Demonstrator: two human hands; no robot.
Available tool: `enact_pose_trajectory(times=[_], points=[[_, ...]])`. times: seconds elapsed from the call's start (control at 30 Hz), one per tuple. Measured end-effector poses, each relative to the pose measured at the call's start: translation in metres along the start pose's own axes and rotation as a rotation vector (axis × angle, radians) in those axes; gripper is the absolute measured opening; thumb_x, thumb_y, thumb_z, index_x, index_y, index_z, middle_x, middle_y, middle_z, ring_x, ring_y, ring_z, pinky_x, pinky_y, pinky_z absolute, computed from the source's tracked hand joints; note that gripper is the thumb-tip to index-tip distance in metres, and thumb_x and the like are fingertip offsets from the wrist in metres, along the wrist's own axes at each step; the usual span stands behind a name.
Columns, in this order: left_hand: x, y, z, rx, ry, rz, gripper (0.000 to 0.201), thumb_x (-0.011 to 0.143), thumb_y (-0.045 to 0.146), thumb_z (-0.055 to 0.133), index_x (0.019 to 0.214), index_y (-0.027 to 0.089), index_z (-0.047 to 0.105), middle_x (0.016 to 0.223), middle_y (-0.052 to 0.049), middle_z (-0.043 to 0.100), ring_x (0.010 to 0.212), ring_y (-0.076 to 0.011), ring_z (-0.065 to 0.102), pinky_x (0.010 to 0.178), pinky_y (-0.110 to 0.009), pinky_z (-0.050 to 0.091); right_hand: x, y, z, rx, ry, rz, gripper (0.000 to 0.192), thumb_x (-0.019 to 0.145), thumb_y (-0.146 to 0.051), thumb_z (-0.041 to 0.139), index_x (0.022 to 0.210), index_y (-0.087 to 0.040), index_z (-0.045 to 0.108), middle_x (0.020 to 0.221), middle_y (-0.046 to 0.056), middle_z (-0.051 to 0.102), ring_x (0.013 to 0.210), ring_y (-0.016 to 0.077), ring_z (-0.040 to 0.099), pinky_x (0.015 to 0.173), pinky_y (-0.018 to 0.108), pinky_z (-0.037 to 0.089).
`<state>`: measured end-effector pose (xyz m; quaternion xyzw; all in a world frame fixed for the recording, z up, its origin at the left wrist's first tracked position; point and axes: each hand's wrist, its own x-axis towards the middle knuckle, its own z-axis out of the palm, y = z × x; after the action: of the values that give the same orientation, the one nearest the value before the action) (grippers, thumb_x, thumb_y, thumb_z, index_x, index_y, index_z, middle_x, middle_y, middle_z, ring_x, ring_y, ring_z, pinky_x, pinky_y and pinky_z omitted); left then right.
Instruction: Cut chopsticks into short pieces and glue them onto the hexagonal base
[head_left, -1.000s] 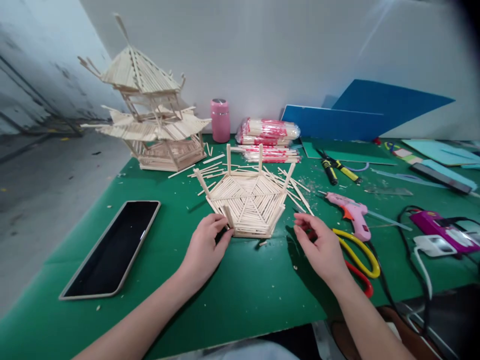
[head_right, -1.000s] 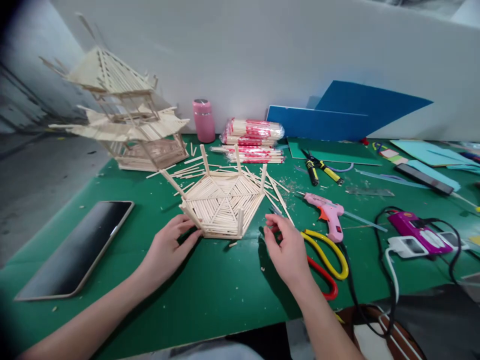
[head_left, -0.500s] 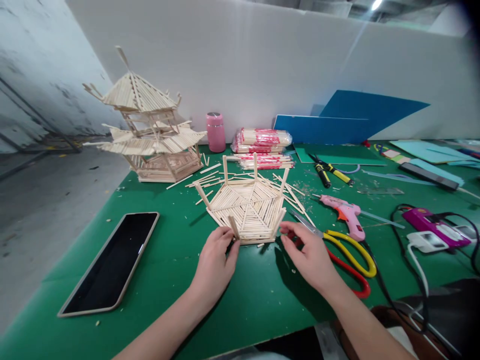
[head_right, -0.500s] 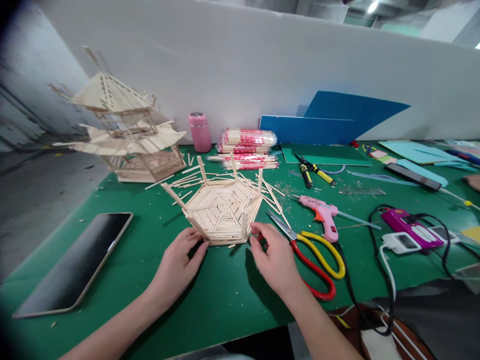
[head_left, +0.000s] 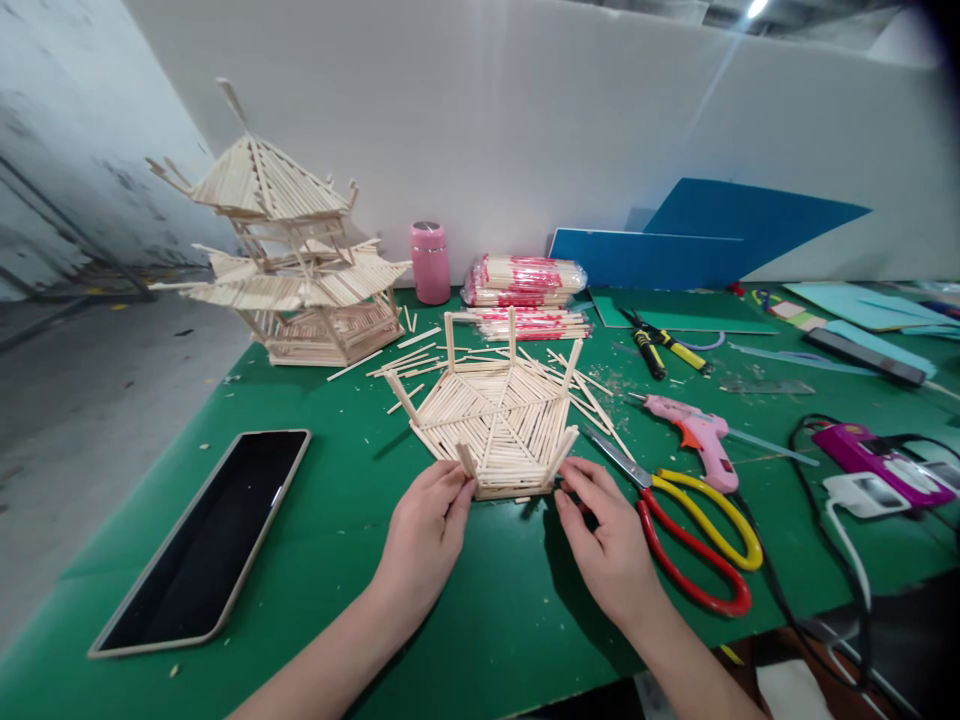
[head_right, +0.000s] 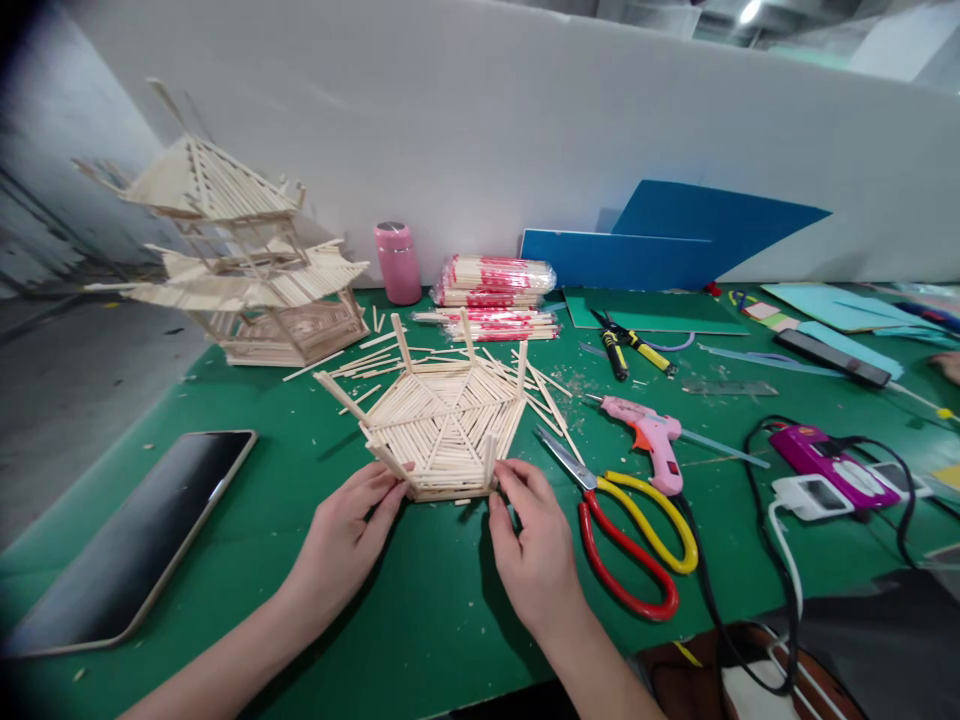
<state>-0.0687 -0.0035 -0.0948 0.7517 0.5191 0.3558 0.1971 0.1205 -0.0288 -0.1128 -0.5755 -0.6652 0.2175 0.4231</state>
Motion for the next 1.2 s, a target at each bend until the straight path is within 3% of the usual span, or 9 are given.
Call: enact_pose_trajectory(times=[1.2], points=[[0.0024, -0.0033, -0.0028, 0.046, -0.054, -0.015, 0.026, 0.085, 0.022, 0.039, 0.074, 0.016, 0.062, 0.072, -0.008, 0.062, 0.071, -0.019, 0.059, 0.071, -0.032, 0.051, 0.0005, 0.0019, 0.0022, -0.027, 0.041, -0.036, 0.025, 0.081, -0.017, 0.049, 0.103, -0.013, 0.06, 0.102, 0.013, 0.062, 0.092, 0.0208, 0.059, 0.08, 0.034, 0.051]])
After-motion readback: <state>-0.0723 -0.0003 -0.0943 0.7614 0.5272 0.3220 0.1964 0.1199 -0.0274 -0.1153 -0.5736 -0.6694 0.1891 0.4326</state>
